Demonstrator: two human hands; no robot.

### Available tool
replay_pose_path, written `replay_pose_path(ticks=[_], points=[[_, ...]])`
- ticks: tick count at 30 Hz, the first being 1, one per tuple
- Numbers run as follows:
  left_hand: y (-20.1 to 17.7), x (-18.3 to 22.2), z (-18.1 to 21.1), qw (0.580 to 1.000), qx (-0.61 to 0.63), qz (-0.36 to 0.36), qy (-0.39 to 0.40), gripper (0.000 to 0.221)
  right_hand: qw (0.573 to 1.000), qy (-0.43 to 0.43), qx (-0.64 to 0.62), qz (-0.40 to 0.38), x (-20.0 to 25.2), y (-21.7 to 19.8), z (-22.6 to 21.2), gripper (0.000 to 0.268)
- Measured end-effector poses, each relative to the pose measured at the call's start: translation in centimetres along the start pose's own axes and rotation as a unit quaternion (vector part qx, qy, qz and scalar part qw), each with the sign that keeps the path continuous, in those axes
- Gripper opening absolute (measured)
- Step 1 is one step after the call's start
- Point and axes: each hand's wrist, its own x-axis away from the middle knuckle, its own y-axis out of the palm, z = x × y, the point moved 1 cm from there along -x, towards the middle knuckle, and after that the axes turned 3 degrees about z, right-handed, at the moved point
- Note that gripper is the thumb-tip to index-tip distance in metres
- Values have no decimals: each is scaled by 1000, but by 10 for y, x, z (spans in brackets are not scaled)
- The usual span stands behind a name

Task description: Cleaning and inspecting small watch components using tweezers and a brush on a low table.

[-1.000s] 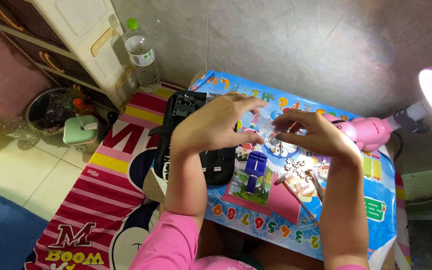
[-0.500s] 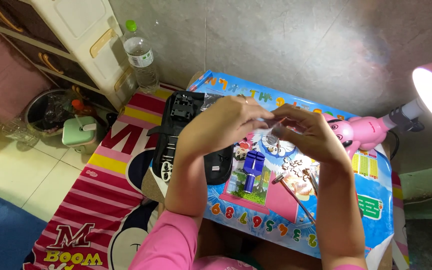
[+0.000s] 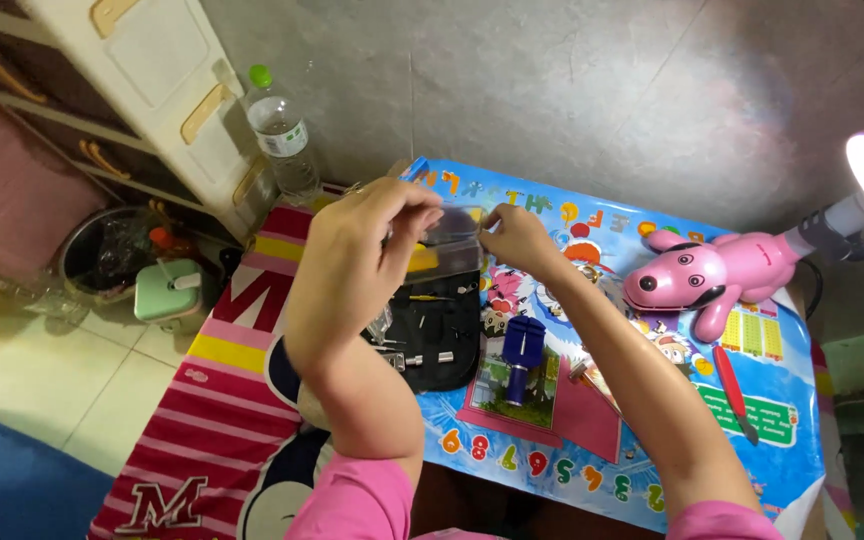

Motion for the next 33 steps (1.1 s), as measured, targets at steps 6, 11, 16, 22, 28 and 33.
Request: replay_pose_path(ticks=[6,11,16,22,28,33], points=[[-20,-2,7,999,16,11,-45,9,996,68,3,-58,-23,27,-21,14],[-16,-10,10,998,8,2,-65,15,998,20,41,-50,-42,49,-9,13],[-9,-13,5,996,19,-21,-79,15,990,19,137,-19,-42,6,-22,57],[5,-15,3,996,24,-22,-84,15,998,41,-37,-21,-21,5,-35,26],[8,-19,9,996,4,-32,-80,16,994,-38,-87,-58,-52,31,-30,8],[7,-23,11,997,-6,-27,-77,17,992,-89,-40,-76,-73,42,-12,10]])
